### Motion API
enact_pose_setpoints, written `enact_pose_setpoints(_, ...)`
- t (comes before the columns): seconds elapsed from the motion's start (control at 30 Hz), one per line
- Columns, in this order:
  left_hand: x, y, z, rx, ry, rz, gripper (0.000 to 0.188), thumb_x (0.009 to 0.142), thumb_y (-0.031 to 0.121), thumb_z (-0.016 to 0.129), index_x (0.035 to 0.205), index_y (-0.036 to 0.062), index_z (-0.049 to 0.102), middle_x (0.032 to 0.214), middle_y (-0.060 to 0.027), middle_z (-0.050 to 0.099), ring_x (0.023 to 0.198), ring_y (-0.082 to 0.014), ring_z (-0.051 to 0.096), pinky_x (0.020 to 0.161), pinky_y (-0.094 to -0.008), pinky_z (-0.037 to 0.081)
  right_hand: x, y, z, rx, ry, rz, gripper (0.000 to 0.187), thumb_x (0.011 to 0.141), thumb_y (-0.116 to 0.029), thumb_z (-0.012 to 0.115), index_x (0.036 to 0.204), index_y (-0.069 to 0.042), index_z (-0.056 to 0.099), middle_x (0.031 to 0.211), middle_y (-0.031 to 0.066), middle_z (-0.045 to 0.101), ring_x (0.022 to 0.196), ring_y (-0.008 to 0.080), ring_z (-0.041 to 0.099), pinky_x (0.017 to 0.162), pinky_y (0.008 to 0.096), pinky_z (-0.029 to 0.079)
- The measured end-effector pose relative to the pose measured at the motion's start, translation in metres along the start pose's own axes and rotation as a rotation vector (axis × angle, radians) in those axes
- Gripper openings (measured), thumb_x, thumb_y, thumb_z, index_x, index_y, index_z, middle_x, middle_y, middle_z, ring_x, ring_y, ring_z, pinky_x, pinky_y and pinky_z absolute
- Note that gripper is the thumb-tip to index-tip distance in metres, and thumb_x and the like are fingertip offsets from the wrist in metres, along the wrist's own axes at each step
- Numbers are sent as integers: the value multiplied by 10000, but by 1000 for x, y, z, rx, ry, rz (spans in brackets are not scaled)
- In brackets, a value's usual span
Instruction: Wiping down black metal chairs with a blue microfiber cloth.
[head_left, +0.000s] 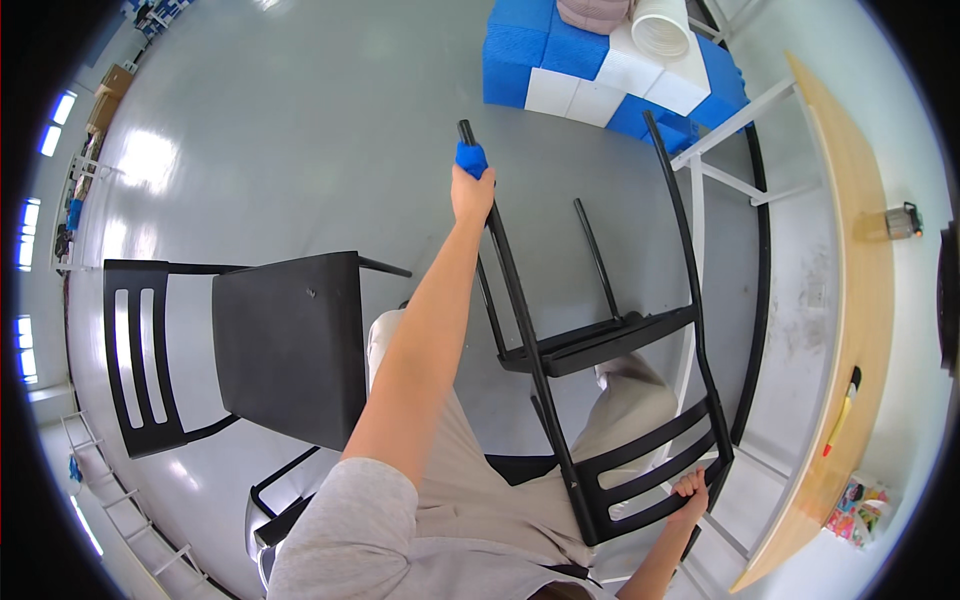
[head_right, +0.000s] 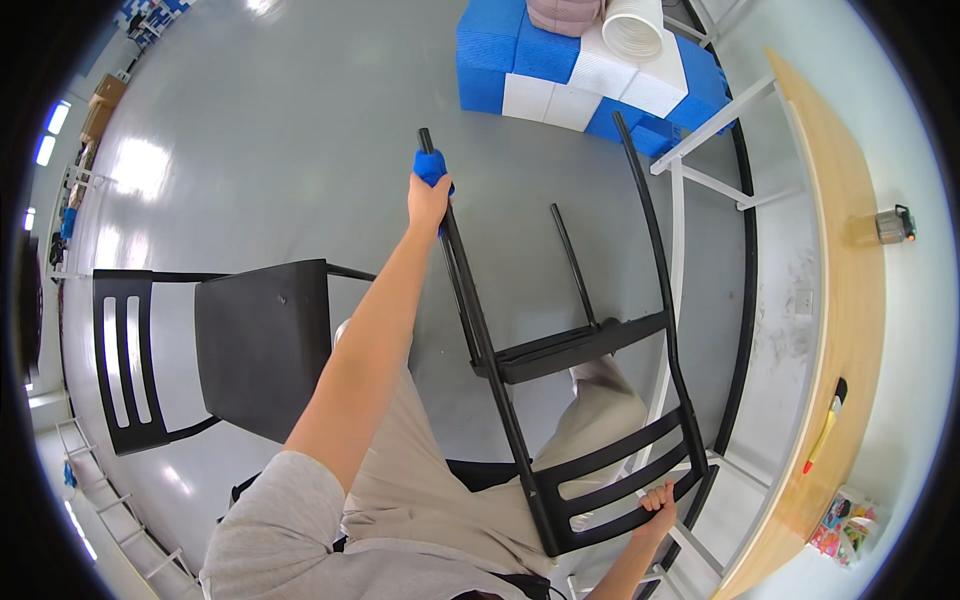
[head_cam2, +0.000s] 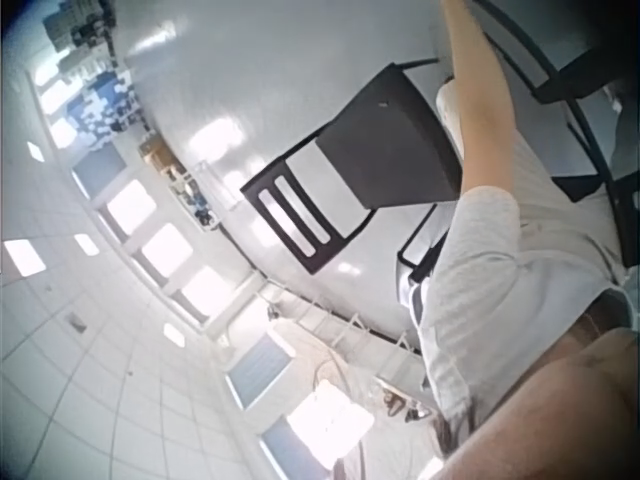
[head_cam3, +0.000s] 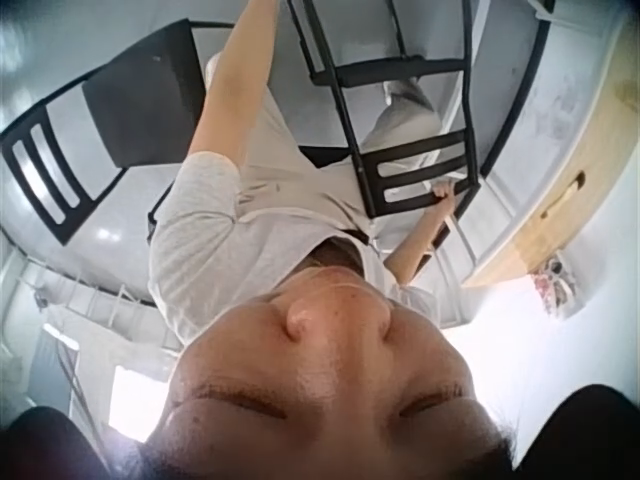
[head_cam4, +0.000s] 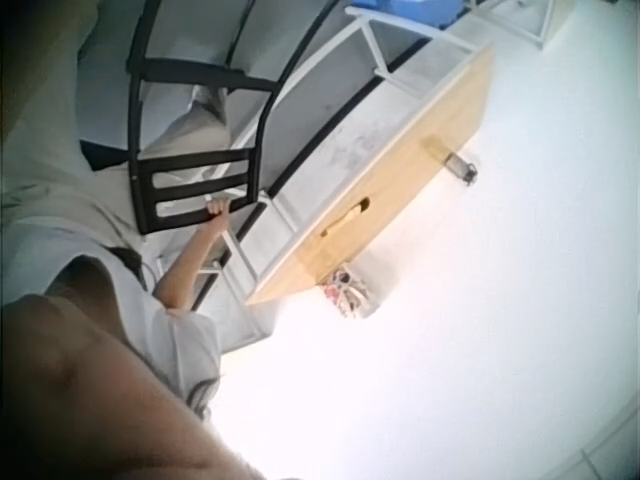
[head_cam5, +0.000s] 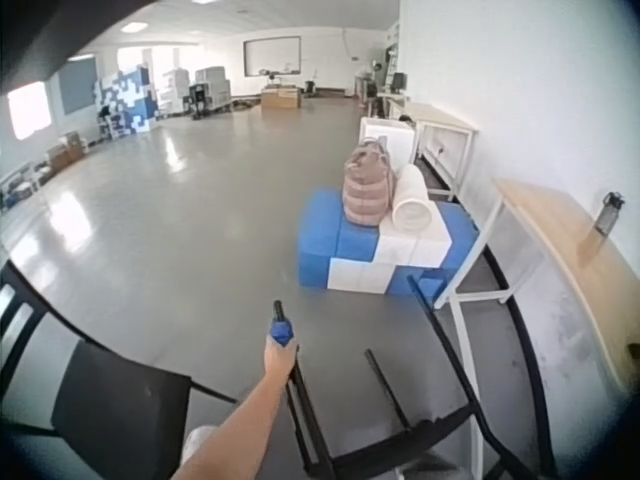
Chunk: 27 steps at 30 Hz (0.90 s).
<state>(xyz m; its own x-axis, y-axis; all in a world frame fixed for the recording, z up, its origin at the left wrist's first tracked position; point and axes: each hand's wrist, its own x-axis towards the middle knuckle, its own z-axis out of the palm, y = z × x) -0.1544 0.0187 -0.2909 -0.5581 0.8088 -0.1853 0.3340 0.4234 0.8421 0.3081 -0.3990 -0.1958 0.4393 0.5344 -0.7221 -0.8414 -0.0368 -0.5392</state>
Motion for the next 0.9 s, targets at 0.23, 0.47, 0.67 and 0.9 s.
enact_pose_setpoints(0.23, -111, -60, 4, -303, -35, 4, 434, 825, 272, 640, 1107, -12, 473, 955, -162, 590, 875, -284, 585, 769, -379, 456, -1, -1, 13, -48, -44, -54, 120, 983, -145, 421, 971, -39, 473, 607, -58, 242, 466, 40, 229, 410, 195, 222)
enact_pose_setpoints(0.47, -257, -73, -33, -23, -137, 187, 386, 867, 128, 572, 1211, -13, 471, 1057, -177, 489, 944, -346, 501, 838, -382, 412, 0, 3, 14, -80, -70, -71, 128, 979, -147, 434, 964, -30, 484, 603, -64, 234, 473, 36, 233, 423, 193, 229)
enact_pose_setpoints(0.67, -323, -76, -72, 95, -257, 480, 488, 736, 28, 637, 1210, 14, 519, 1175, -186, 481, 1052, -391, 479, 910, -430, 404, -1, 8, 7, -80, -126, -80, 147, 982, -154, 433, 984, -26, 505, 604, -67, 229, 488, 38, 239, 451, 198, 237)
enact_pose_setpoints(0.9, -286, -40, -35, 382, -423, 917, 546, 731, 99, 654, 1238, -21, 490, 1265, -165, 476, 1214, -329, 444, 1065, -459, 311, -8, 10, 27, -118, -108, -129, 130, 977, -142, 440, 1000, -30, 502, 610, -62, 247, 494, 42, 241, 452, 198, 232)
